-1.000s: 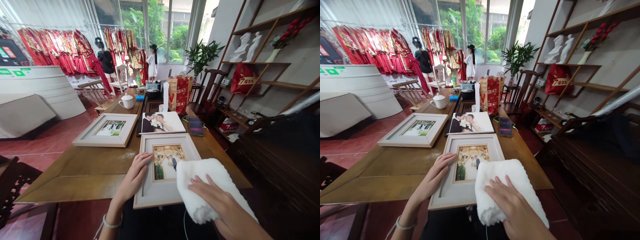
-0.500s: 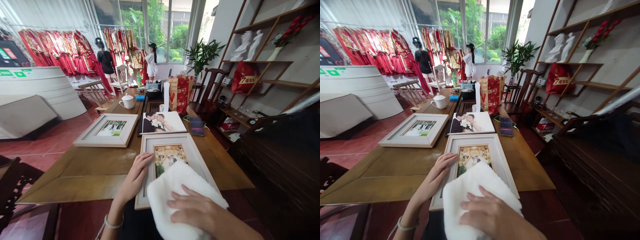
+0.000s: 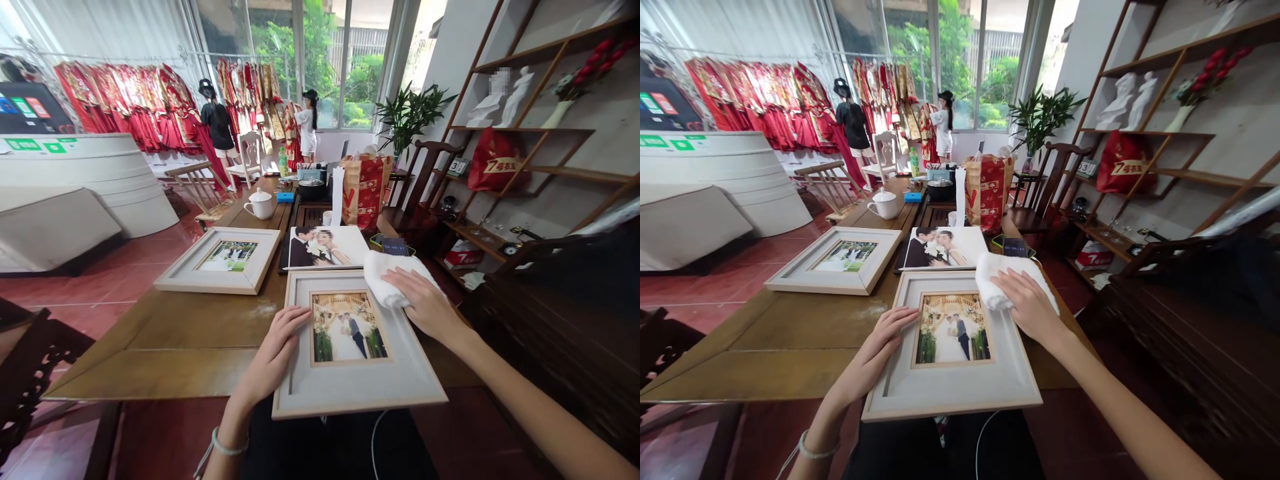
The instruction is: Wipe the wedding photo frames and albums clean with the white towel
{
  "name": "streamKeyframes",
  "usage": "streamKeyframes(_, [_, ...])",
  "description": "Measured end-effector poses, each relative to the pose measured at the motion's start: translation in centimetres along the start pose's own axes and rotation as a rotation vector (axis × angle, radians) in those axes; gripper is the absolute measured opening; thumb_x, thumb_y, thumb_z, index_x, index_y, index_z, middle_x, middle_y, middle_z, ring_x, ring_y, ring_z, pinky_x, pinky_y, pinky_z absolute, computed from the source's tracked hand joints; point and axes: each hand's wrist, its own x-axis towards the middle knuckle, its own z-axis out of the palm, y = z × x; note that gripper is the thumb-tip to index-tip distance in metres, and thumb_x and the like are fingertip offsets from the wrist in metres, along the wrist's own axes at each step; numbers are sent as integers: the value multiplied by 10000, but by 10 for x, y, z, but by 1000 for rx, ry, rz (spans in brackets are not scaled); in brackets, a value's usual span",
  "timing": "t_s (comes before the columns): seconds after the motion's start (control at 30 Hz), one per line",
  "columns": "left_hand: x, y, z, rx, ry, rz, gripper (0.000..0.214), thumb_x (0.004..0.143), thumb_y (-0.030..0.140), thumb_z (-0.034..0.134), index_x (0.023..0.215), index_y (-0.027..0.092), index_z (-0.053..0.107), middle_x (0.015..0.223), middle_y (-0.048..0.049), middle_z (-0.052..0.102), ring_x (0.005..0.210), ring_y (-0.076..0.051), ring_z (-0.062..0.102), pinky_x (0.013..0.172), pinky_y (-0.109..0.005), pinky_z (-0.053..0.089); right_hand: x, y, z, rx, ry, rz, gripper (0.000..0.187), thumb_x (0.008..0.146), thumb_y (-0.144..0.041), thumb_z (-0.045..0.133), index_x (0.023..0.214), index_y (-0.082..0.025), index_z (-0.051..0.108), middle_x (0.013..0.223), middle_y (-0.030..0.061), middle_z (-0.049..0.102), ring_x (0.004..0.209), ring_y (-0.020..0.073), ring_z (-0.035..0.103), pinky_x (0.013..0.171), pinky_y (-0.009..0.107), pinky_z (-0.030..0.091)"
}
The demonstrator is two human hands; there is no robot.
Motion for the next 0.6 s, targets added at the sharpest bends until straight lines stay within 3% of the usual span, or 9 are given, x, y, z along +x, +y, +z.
streamKeyframes(0.17, [1,-1,1,-4,0,2,411,958,225,326,1319,272,516,1402,-39,474,1352,-234,305,1164,-477,177,30,-18,15,-70,-166,0,722,679,76,364,1366,-125,461,1402,153,473,1360,284,315,1099,504,278])
streamKeyframes(0.33, [0,0,0,-5,2,4,407,957,222,327,1311,270,522,1389,-46,483,1343,-244,309,1154,-498,190,15,-56,8,24,-317,-132,782,642,97,362,1375,-160,454,1449,154,408,1387,293,239,1117,546,194])
streamKeyframes(0.47, [0,0,0,-3,-3,0,409,962,219,315,1317,261,513,1395,-53,470,1346,-239,302,1154,-502,184,-15,-82,-18,217,-479,-245,880,561,83,381,1387,-216,438,1481,110,368,1400,265,205,1133,538,161])
streamKeyframes(0.6, [0,0,1,3,0,6,409,959,207,316,1311,262,518,1390,-48,471,1343,-231,305,1155,-495,189,-48,-89,-60,421,-623,-257,900,535,69,362,1360,-274,472,1471,25,387,1386,213,259,1140,463,227])
